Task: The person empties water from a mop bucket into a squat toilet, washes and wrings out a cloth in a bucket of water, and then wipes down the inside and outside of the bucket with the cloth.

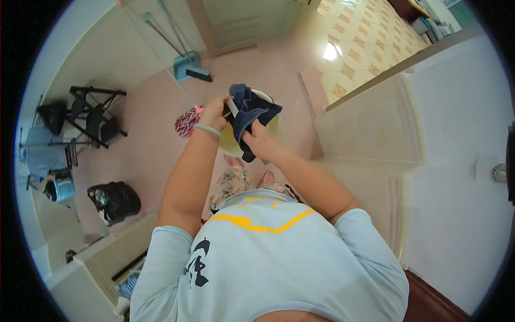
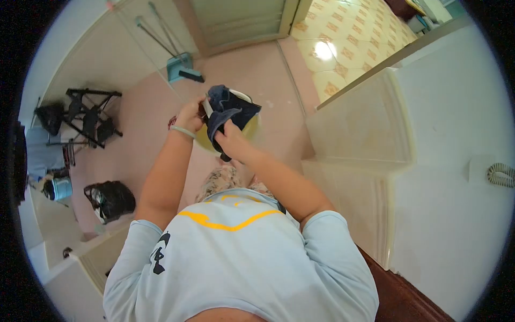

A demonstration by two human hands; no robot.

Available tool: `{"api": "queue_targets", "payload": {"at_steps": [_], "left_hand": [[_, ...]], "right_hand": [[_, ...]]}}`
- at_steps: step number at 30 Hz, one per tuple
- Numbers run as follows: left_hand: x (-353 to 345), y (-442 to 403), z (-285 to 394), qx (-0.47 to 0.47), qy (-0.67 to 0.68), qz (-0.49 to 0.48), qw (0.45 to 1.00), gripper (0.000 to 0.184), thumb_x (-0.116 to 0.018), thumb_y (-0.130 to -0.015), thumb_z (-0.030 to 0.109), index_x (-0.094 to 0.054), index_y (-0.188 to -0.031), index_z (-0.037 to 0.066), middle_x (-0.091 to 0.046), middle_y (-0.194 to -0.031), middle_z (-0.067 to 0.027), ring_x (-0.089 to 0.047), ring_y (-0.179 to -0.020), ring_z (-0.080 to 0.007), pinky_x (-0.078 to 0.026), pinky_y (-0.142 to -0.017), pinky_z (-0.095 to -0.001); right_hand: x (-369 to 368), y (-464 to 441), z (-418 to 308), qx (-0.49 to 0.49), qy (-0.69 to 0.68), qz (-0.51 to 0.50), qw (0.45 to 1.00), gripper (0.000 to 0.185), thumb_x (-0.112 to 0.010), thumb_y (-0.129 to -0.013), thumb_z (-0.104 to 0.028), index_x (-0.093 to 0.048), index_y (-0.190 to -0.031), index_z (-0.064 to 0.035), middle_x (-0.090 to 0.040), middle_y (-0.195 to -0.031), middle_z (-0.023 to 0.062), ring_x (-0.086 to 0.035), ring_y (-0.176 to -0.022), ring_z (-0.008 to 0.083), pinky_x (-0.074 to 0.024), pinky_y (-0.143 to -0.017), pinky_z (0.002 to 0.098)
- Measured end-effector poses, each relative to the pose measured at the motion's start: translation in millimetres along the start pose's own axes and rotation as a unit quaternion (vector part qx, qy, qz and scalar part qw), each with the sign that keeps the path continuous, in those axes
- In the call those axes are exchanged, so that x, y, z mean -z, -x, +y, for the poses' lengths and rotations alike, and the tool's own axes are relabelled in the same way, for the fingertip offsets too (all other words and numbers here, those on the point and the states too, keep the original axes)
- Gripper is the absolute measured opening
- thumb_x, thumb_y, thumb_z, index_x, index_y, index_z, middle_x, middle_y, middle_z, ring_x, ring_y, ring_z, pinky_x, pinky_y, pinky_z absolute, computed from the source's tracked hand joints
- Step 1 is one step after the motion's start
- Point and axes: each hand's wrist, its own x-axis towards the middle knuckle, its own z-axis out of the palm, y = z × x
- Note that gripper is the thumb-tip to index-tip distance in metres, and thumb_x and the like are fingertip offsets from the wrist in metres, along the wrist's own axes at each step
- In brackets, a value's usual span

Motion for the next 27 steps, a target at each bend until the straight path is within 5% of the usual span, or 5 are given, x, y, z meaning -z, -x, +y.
{"api": "queue_targets", "payload": {"at_steps": [5,18,22,24,27], "left_hand": [[-42,-51,70,0.000,0.006,-0.058,0.998,0.016,-0.046,-0.089,0.013,-0.052,-0.101,0.005,-0.061,-0.086,-0.0064,-0.058,-0.077,-0.0217,-0.050,-0.069,-0.0386],[-134,-114,132,0.025,-0.006,-0.291,0.956,0.026,-0.038,-0.096,0.029,-0.050,-0.086,0.008,-0.063,-0.099,-0.0156,-0.058,-0.095,-0.0239,-0.044,-0.086,-0.0363],[-164,-124,163,0.082,0.086,-0.321,0.940,0.026,-0.039,-0.095,0.027,-0.042,-0.075,0.011,-0.049,-0.066,-0.0045,-0.051,-0.066,-0.0180,-0.044,-0.070,-0.0326],[-187,-122,183,0.117,0.081,-0.299,0.944,0.026,-0.041,-0.095,0.028,-0.041,-0.074,0.012,-0.033,-0.056,0.0014,-0.036,-0.048,-0.0114,-0.039,-0.052,-0.0261],[-205,-151,205,0.168,0.050,-0.384,0.907,0.028,-0.041,-0.094,0.031,-0.041,-0.072,0.013,-0.032,-0.053,0.0031,-0.032,-0.044,-0.0086,-0.031,-0.042,-0.0228]], "right_hand": [[23,-32,31,0.066,-0.044,0.052,0.996,0.023,-0.051,-0.083,-0.005,-0.048,-0.106,-0.0016,-0.059,-0.091,0.0133,-0.059,-0.085,0.0197,-0.0460,-0.076,0.0324],[51,-178,14,0.088,0.181,0.279,0.939,0.024,-0.051,-0.078,0.000,-0.053,-0.101,-0.0008,-0.053,-0.104,0.0240,-0.052,-0.092,0.0425,-0.0434,-0.079,0.0429],[70,-172,-3,0.208,0.315,0.264,0.887,0.039,-0.053,-0.074,-0.001,-0.051,-0.112,-0.0022,-0.052,-0.114,0.0202,-0.047,-0.104,0.0390,-0.0374,-0.090,0.0422],[82,-160,63,0.130,0.252,0.269,0.921,0.032,-0.050,-0.078,-0.003,-0.055,-0.110,-0.0044,-0.053,-0.114,0.0178,-0.049,-0.100,0.0321,-0.0385,-0.086,0.0385],[118,-146,67,-0.199,-0.074,0.328,0.921,0.022,-0.042,-0.089,-0.009,-0.058,-0.103,-0.0052,-0.058,-0.106,0.0122,-0.054,-0.091,0.0209,-0.0442,-0.076,0.0320]]}}
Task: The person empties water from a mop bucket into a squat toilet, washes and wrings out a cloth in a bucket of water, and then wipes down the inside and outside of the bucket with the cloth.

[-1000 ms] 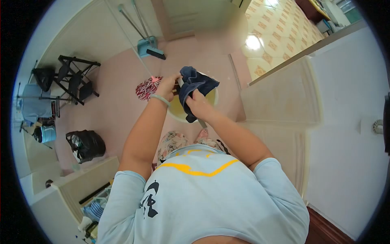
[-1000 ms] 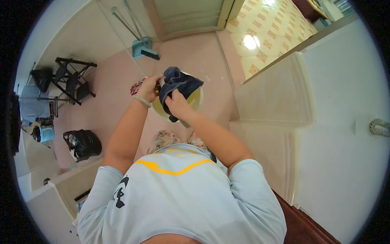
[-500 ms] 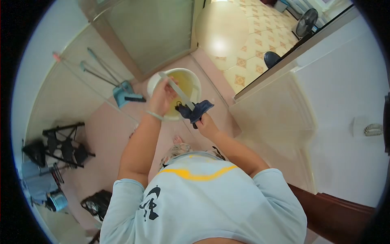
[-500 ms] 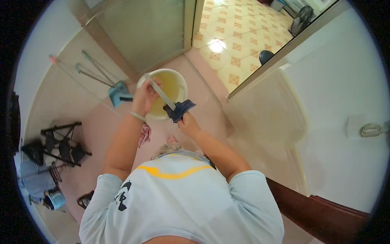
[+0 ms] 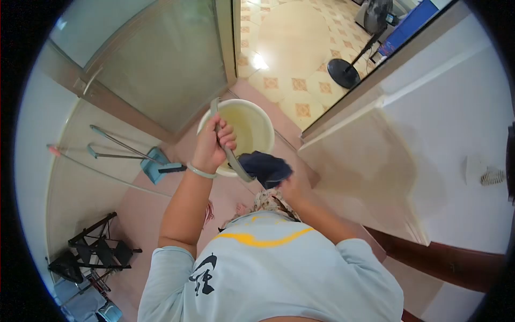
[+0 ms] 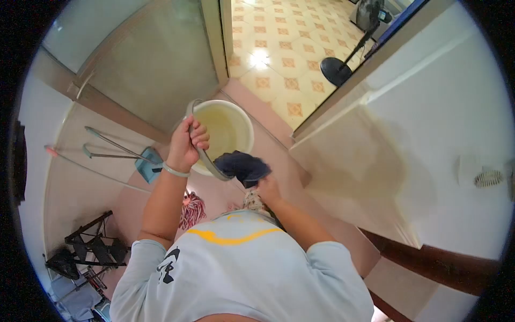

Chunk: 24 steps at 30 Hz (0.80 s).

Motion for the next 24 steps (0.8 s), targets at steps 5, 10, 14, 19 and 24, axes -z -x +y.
{"api": "queue_targets", "payload": {"at_steps": [5,10,14,19,24], "left_hand": [[-5,-36,18,0.065,-0.081,-0.057,0.993,0.032,-0.040,-0.093,0.035,-0.041,-0.070,0.013,-0.030,-0.050,0.0035,-0.029,-0.040,-0.0083,-0.027,-0.036,-0.0227],[-10,-85,22,0.086,-0.131,-0.092,0.983,0.036,-0.040,-0.092,0.038,-0.039,-0.066,0.012,-0.030,-0.045,0.0027,-0.028,-0.036,-0.0094,-0.027,-0.033,-0.0240],[-34,-114,19,0.101,-0.199,-0.123,0.967,0.038,-0.044,-0.090,0.038,-0.040,-0.065,0.011,-0.031,-0.044,0.0011,-0.028,-0.034,-0.0091,-0.026,-0.032,-0.0239],[-79,-150,17,0.108,-0.282,-0.140,0.943,0.038,-0.048,-0.089,0.038,-0.040,-0.065,0.009,-0.034,-0.045,0.0000,-0.030,-0.034,-0.0089,-0.027,-0.032,-0.0240],[-74,-191,38,0.084,-0.353,-0.073,0.929,0.038,-0.048,-0.088,0.038,-0.040,-0.064,0.009,-0.033,-0.044,0.0004,-0.030,-0.034,-0.0086,-0.027,-0.033,-0.0243]], "right_hand": [[68,-66,-92,0.274,-0.322,0.087,0.902,0.035,-0.034,-0.097,-0.029,-0.050,-0.116,-0.0040,-0.057,-0.110,0.0091,-0.056,-0.096,0.0191,-0.0456,-0.082,0.0362],[168,-137,-194,0.338,-0.176,-0.094,0.920,0.031,-0.044,-0.091,-0.027,-0.052,-0.112,-0.0051,-0.058,-0.111,0.0090,-0.057,-0.101,0.0226,-0.0447,-0.088,0.0368],[182,-187,-240,0.472,0.458,0.062,0.751,0.022,-0.065,-0.072,-0.017,-0.059,-0.091,-0.0065,-0.058,-0.101,0.0092,-0.056,-0.096,0.0278,-0.0444,-0.085,0.0406],[142,-277,-207,0.509,0.248,0.139,0.813,0.018,-0.063,-0.068,-0.020,-0.058,-0.083,-0.0116,-0.057,-0.084,0.0106,-0.056,-0.086,0.0296,-0.0419,-0.074,0.0404],[157,-318,-192,0.405,0.316,0.095,0.853,0.016,-0.065,-0.070,-0.011,-0.061,-0.086,-0.0129,-0.056,-0.090,0.0089,-0.056,-0.088,0.0301,-0.0489,-0.070,0.0392]]}}
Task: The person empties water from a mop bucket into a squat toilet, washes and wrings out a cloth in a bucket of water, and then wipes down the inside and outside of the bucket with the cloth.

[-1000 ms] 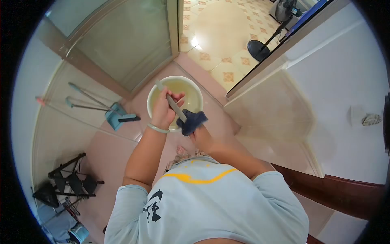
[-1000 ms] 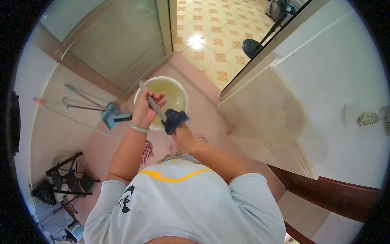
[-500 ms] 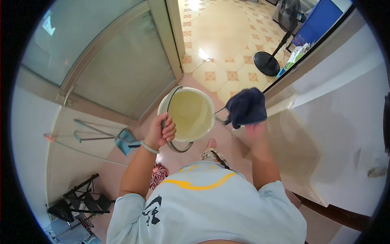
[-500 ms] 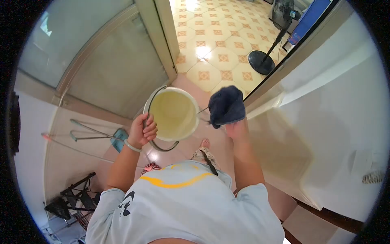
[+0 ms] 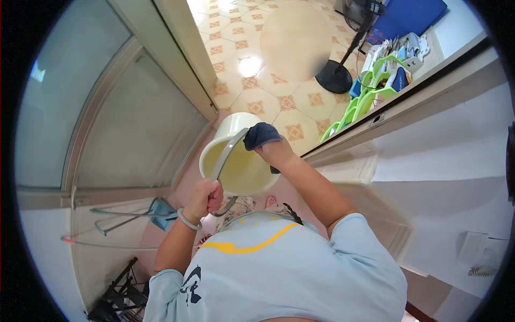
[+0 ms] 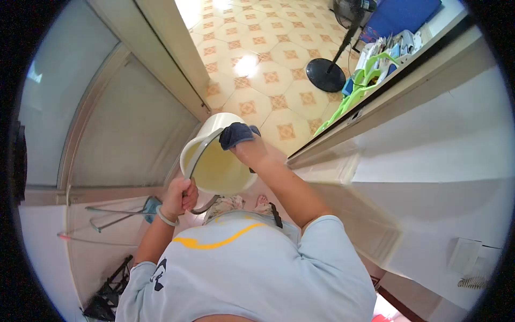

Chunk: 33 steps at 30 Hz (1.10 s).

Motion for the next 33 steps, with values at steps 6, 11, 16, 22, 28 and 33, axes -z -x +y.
{"api": "queue_targets", "payload": {"at_steps": [6,11,16,22,28,33], "left_hand": [[43,-75,41,-0.037,0.120,0.037,0.991,0.038,-0.042,-0.090,0.038,-0.037,-0.063,0.012,-0.029,-0.043,0.0026,-0.026,-0.033,-0.0088,-0.028,-0.034,-0.0241],[87,-146,88,-0.041,0.178,-0.022,0.983,0.038,-0.041,-0.091,0.037,-0.035,-0.062,0.014,-0.028,-0.042,0.0033,-0.028,-0.034,-0.0086,-0.032,-0.036,-0.0224],[188,-220,102,0.001,-0.096,0.129,0.987,0.025,-0.047,-0.088,0.029,-0.050,-0.075,0.009,-0.051,-0.062,-0.0052,-0.049,-0.055,-0.0170,-0.044,-0.056,-0.0306],[147,-308,153,-0.275,-0.654,0.055,0.703,0.072,-0.068,-0.069,0.015,-0.035,-0.132,0.004,-0.039,-0.134,-0.0206,-0.037,-0.124,-0.0348,-0.033,-0.102,-0.0411],[103,-406,157,-0.267,-0.756,-0.110,0.587,0.055,-0.066,-0.071,0.015,-0.051,-0.124,0.019,-0.049,-0.130,-0.0046,-0.050,-0.114,-0.0294,-0.045,-0.090,-0.0377],[99,-464,173,-0.251,-0.645,-0.107,0.714,0.044,-0.060,-0.072,0.003,-0.059,-0.115,0.015,-0.055,-0.124,-0.0093,-0.056,-0.107,-0.0256,-0.047,-0.087,-0.0362]], "right_hand": [[-24,-19,72,-0.223,0.029,0.021,0.974,0.016,-0.064,-0.069,-0.008,-0.062,-0.085,-0.0077,-0.057,-0.092,0.0120,-0.056,-0.086,0.0315,-0.0483,-0.073,0.0373],[-85,-26,111,-0.321,-0.226,0.167,0.904,0.011,-0.060,-0.075,-0.006,-0.058,-0.085,-0.0025,-0.058,-0.086,0.0169,-0.055,-0.082,0.0352,-0.0450,-0.075,0.0395],[-77,-81,112,-0.236,-0.028,0.201,0.950,0.012,-0.059,-0.071,-0.004,-0.059,-0.083,-0.0047,-0.057,-0.084,0.0160,-0.052,-0.081,0.0362,-0.0422,-0.074,0.0406],[-25,-137,137,-0.157,0.137,-0.043,0.977,0.014,-0.062,-0.065,-0.010,-0.061,-0.079,-0.0108,-0.058,-0.086,0.0100,-0.053,-0.085,0.0317,-0.0416,-0.075,0.0416],[-39,-173,179,-0.106,0.100,-0.050,0.988,0.013,-0.056,-0.071,-0.013,-0.058,-0.084,-0.0142,-0.059,-0.088,0.0114,-0.057,-0.084,0.0311,-0.0463,-0.075,0.0410],[-3,-210,220,-0.324,0.092,-0.106,0.936,0.012,-0.055,-0.075,-0.014,-0.057,-0.086,-0.0160,-0.057,-0.088,0.0106,-0.055,-0.086,0.0315,-0.0455,-0.076,0.0411]]}}
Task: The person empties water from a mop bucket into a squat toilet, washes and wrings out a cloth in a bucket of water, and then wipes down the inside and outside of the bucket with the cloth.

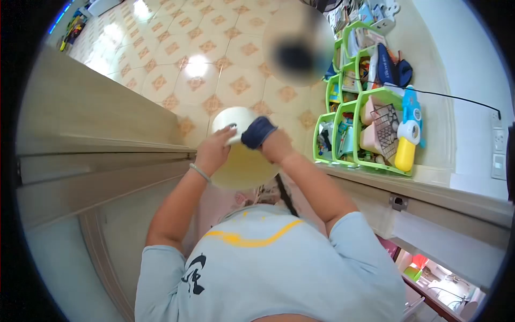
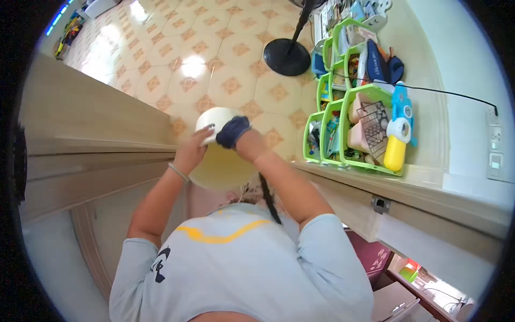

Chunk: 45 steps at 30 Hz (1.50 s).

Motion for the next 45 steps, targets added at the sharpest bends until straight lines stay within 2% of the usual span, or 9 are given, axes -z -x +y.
{"api": "queue_targets", "payload": {"at_steps": [9,14,16,17,19,23,25,37,45], "left_hand": [[55,-117,10,0.033,0.050,0.117,0.991,0.034,-0.056,-0.074,0.003,-0.064,-0.106,0.010,-0.063,-0.106,-0.0146,-0.062,-0.091,-0.0299,-0.051,-0.077,-0.0343],[71,-144,-26,0.223,0.094,0.131,0.961,0.030,-0.055,-0.074,0.003,-0.063,-0.103,0.001,-0.066,-0.085,-0.0167,-0.064,-0.074,-0.0261,-0.049,-0.067,-0.0336],[78,-146,-54,0.265,0.149,0.164,0.938,0.029,-0.055,-0.074,0.004,-0.062,-0.102,-0.002,-0.066,-0.078,-0.0154,-0.063,-0.069,-0.0218,-0.048,-0.064,-0.0327],[83,-149,-65,0.266,0.192,0.188,0.926,0.029,-0.055,-0.074,0.005,-0.062,-0.101,-0.003,-0.065,-0.076,-0.0142,-0.062,-0.067,-0.0193,-0.048,-0.063,-0.0321],[89,-161,-86,0.263,0.232,0.217,0.911,0.028,-0.055,-0.075,0.006,-0.062,-0.100,-0.004,-0.064,-0.073,-0.0118,-0.059,-0.065,-0.0155,-0.047,-0.060,-0.0312],[108,-210,-92,0.251,0.219,0.186,0.924,0.028,-0.054,-0.077,0.004,-0.061,-0.103,-0.005,-0.063,-0.076,-0.0072,-0.057,-0.068,-0.0118,-0.046,-0.060,-0.0279],[109,-241,-88,0.232,0.210,0.156,0.937,0.028,-0.054,-0.077,0.003,-0.060,-0.104,-0.005,-0.063,-0.079,-0.0058,-0.057,-0.071,-0.0109,-0.046,-0.061,-0.0264],[208,-380,-182,0.213,0.236,0.308,0.897,0.019,-0.054,-0.073,0.000,-0.065,-0.088,-0.004,-0.061,-0.074,-0.0018,-0.053,-0.066,-0.0075,-0.042,-0.059,-0.0232],[233,-475,-276,0.236,0.474,0.468,0.708,0.013,-0.054,-0.075,-0.002,-0.062,-0.085,-0.003,-0.060,-0.075,-0.0019,-0.054,-0.069,-0.0081,-0.042,-0.061,-0.0229]], "right_hand": [[95,-80,72,0.191,0.127,0.020,0.973,0.033,-0.047,-0.084,-0.014,-0.050,-0.116,-0.0061,-0.054,-0.097,0.0158,-0.050,-0.091,0.0333,-0.0385,-0.084,0.0408],[86,-120,162,0.019,-0.216,0.308,0.927,0.028,-0.037,-0.093,-0.016,-0.053,-0.115,-0.0075,-0.054,-0.117,0.0136,-0.051,-0.110,0.0244,-0.0379,-0.097,0.0335],[128,-123,162,-0.028,-0.491,0.359,0.793,0.027,-0.045,-0.086,-0.009,-0.054,-0.111,-0.0028,-0.058,-0.110,0.0154,-0.055,-0.103,0.0306,-0.0441,-0.088,0.0361],[142,-122,175,-0.013,-0.416,0.355,0.837,0.027,-0.046,-0.086,-0.009,-0.055,-0.111,-0.0024,-0.059,-0.110,0.0120,-0.056,-0.100,0.0278,-0.0453,-0.086,0.0346],[198,-116,138,-0.015,-0.711,0.187,0.678,0.030,-0.056,-0.080,-0.005,-0.058,-0.110,-0.0045,-0.061,-0.106,0.0062,-0.060,-0.093,0.0234,-0.0481,-0.081,0.0316],[193,-158,106,0.102,-0.252,0.222,0.936,0.034,-0.068,-0.073,-0.022,-0.061,-0.104,-0.0085,-0.061,-0.108,0.0098,-0.053,-0.107,0.0271,-0.0383,-0.095,0.0381],[168,-206,87,0.139,-0.020,0.331,0.933,0.022,-0.070,-0.071,-0.021,-0.064,-0.089,-0.0094,-0.061,-0.100,0.0117,-0.054,-0.101,0.0313,-0.0408,-0.091,0.0410],[174,-446,69,-0.015,-0.168,0.354,0.920,0.013,-0.061,-0.079,-0.016,-0.062,-0.085,-0.0049,-0.059,-0.085,0.0155,-0.057,-0.083,0.0341,-0.0458,-0.073,0.0401],[100,-562,26,-0.276,-0.386,0.332,0.815,0.024,-0.059,-0.084,-0.018,-0.059,-0.094,0.0034,-0.063,-0.089,0.0133,-0.059,-0.083,0.0249,-0.0447,-0.076,0.0350]]}}
